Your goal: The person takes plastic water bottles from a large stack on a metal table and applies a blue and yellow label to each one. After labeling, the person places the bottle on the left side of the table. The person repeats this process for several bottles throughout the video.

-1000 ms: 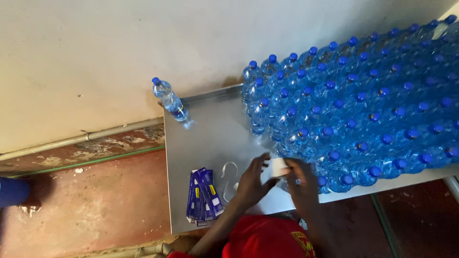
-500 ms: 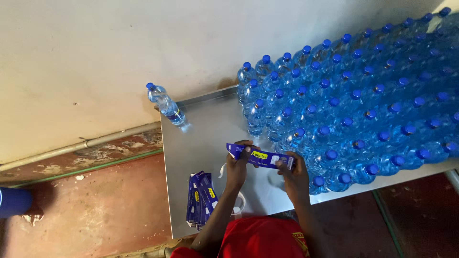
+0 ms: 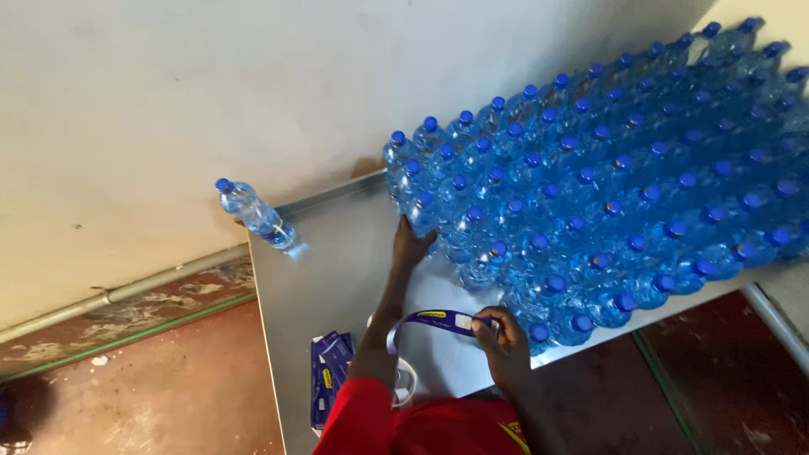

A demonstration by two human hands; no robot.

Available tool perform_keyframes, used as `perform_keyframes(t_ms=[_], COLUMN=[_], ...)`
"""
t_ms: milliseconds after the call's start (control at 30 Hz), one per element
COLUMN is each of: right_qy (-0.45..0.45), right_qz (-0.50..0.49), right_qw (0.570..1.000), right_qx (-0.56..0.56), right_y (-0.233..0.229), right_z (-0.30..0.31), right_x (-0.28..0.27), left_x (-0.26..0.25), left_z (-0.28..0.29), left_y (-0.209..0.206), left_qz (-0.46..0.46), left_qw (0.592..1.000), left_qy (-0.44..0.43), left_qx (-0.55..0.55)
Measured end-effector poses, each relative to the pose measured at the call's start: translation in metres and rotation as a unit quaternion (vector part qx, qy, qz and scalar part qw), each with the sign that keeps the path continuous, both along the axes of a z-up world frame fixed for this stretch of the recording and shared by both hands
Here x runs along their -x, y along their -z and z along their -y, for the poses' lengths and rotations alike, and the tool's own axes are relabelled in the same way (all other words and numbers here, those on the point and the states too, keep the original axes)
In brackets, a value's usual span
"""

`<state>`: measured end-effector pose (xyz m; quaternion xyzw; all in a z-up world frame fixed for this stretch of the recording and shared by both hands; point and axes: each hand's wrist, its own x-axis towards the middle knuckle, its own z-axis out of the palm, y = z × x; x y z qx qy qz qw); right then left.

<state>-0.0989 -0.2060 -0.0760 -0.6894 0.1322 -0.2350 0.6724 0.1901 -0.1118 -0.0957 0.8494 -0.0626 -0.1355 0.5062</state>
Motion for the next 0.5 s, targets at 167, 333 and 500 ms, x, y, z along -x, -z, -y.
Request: perform_keyframes(t_ms=[167, 333, 500], right_qy=[0.056, 0.064, 0.057], right_qz=[-0.126, -0.197, -0.217], right_qw=[0.988, 0.969, 0.952], right_qx=[-0.063, -0.131, -0.209], right_y=[0.023, 0.032, 0.058], right_z=[0.001, -0.035, -0.043], right_x=[-0.016, -0.085, -0.114], left_x=[0.022, 0.074, 0.129], left_z=[-0.047, -0.066, -0.099], left_y=[0.037, 0.080, 0.073], left_qz=[-0.118, -0.197, -0.085], left_qw=[0.988, 0.978, 0.988], left_qy=[0.095, 0.017, -0.013], left_qx=[-0.012, -0.065, 0.130])
